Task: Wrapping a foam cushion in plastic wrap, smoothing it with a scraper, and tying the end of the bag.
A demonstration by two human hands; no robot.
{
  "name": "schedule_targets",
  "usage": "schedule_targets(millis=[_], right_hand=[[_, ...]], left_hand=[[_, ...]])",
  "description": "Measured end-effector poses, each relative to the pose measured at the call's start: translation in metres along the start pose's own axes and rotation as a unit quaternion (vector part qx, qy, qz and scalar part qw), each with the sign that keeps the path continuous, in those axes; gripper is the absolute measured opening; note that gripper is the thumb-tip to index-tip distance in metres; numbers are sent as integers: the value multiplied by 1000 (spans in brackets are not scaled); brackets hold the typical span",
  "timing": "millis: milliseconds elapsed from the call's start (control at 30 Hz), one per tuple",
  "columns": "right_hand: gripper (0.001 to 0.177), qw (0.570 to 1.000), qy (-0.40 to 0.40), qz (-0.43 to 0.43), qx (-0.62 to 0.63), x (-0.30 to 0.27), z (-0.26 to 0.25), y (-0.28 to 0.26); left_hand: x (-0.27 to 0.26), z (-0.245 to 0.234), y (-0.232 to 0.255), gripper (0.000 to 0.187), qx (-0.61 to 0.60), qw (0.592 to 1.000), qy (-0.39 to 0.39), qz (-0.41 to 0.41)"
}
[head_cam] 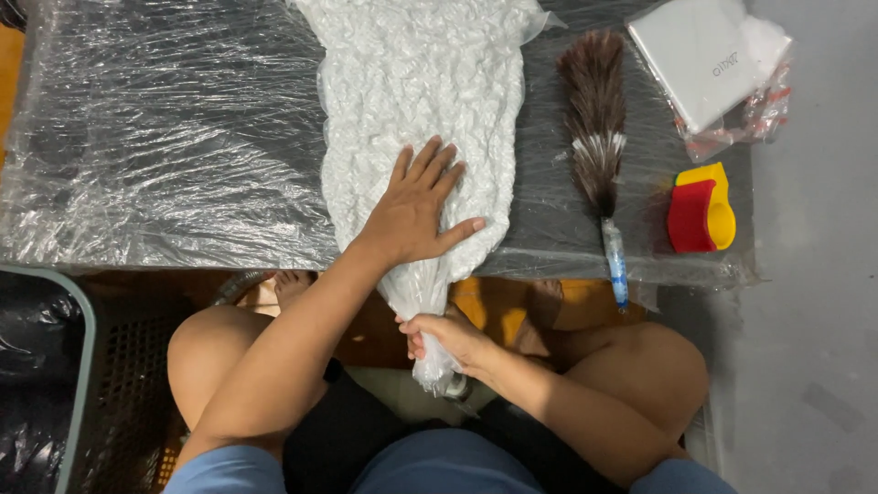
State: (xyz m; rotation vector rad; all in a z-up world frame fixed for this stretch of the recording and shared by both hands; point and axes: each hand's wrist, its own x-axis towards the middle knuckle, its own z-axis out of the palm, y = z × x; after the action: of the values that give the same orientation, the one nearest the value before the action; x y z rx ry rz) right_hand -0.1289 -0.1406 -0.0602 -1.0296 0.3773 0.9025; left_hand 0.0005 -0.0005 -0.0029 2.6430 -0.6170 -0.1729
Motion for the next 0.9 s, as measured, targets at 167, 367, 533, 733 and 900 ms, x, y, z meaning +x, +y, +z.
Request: schedule_targets(millis=[167,367,533,733,900], right_hand=[[19,1000,-2,-8,-11,-8,5,-10],[15,998,-22,-48,-36,-31,9,-22],[14,999,-16,-44,-4,-39,-3,-1],[13,999,-27,-36,-4,-32,-7,6],[25,997,-65,29,6,-21,-21,16]], left_hand=[[1,-1,-1,94,-10,1000,6,5],[-6,-17,8,79,-73,996,28,48],[-13,-19,6,67,-71,993,-4,95],[15,-36,-52,39,-77,977,188,67],[61,-42,-103,32,-29,968,249,-4]])
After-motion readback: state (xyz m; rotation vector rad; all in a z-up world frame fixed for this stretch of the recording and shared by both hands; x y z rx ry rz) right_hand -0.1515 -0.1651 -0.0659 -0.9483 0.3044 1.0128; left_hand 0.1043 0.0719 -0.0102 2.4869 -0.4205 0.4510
